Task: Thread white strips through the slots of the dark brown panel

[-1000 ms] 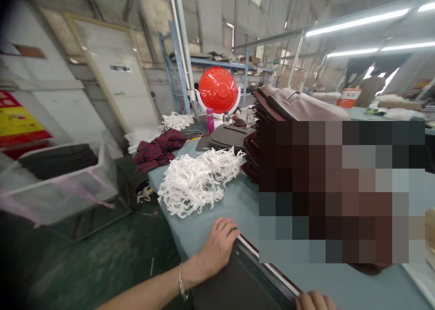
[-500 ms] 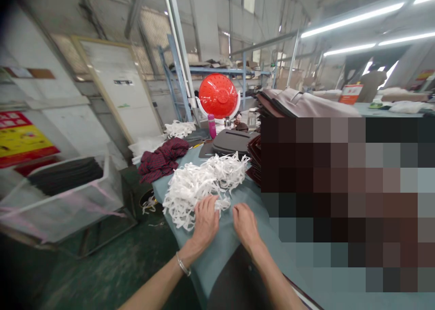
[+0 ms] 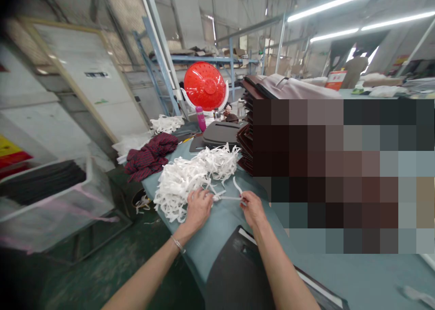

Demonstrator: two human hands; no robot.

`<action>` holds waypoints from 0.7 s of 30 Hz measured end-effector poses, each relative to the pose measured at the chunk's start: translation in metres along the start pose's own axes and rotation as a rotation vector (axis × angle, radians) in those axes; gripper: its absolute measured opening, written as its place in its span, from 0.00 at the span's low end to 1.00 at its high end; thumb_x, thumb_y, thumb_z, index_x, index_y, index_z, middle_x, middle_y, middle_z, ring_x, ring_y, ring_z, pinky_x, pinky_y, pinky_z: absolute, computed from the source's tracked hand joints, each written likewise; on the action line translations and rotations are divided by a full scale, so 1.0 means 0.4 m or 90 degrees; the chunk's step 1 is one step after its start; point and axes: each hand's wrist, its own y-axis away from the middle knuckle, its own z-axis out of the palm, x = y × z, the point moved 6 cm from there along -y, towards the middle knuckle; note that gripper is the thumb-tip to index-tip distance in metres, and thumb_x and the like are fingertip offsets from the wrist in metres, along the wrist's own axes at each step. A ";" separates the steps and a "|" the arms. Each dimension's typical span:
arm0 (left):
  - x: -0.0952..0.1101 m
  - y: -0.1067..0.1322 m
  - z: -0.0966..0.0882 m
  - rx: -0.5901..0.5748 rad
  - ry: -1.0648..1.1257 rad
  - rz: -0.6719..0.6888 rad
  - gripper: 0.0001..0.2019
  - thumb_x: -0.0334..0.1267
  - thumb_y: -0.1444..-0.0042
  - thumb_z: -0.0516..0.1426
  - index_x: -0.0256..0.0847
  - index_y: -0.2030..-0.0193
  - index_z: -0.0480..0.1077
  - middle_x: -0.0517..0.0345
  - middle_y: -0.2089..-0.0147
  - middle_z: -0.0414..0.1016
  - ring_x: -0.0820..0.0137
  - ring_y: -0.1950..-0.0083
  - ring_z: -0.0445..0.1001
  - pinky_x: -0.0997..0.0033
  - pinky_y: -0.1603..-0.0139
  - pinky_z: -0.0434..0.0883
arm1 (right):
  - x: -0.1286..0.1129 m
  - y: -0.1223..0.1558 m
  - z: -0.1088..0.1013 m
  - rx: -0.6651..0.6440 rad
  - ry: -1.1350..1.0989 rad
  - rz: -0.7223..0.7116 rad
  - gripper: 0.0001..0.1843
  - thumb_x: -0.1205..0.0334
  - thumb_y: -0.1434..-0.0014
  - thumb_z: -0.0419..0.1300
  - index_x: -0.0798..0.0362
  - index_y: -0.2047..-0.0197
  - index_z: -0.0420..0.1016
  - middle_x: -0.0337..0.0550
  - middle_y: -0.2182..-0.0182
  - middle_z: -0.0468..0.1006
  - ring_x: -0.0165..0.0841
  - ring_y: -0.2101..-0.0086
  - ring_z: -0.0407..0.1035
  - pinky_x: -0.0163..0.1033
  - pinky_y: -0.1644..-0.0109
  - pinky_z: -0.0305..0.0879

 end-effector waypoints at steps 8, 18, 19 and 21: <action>0.104 -0.021 -0.080 0.078 0.229 -0.050 0.12 0.35 0.40 0.52 0.43 0.51 0.69 0.50 0.45 0.70 0.58 0.39 0.62 0.49 0.37 0.51 | -0.066 0.153 -0.180 -0.017 -0.047 0.016 0.17 0.48 0.53 0.64 0.52 0.71 0.66 0.35 0.76 0.70 0.29 0.73 0.66 0.40 0.62 0.65; 0.418 0.111 0.000 -0.664 0.910 -0.188 0.17 0.50 0.45 0.55 0.35 0.63 0.71 0.62 0.74 0.67 0.80 0.77 0.61 0.78 0.75 0.57 | -0.077 0.407 -0.249 -0.033 0.230 -0.006 0.16 0.50 0.47 0.62 0.54 0.64 0.78 0.38 0.72 0.74 0.27 0.72 0.62 0.34 0.68 0.57; 0.415 0.125 0.001 -0.671 0.912 -0.185 0.16 0.48 0.46 0.57 0.34 0.65 0.71 0.63 0.75 0.66 0.80 0.77 0.60 0.78 0.75 0.56 | -0.069 0.435 -0.266 -0.035 0.230 0.019 0.17 0.49 0.47 0.62 0.53 0.62 0.78 0.38 0.72 0.73 0.27 0.73 0.61 0.34 0.69 0.56; 0.394 0.154 0.002 -0.675 0.896 -0.194 0.15 0.47 0.46 0.57 0.34 0.65 0.71 0.63 0.74 0.67 0.80 0.77 0.60 0.79 0.75 0.56 | -0.047 0.489 -0.304 -0.040 0.223 0.085 0.18 0.47 0.46 0.60 0.53 0.60 0.78 0.37 0.74 0.71 0.25 0.75 0.59 0.33 0.72 0.54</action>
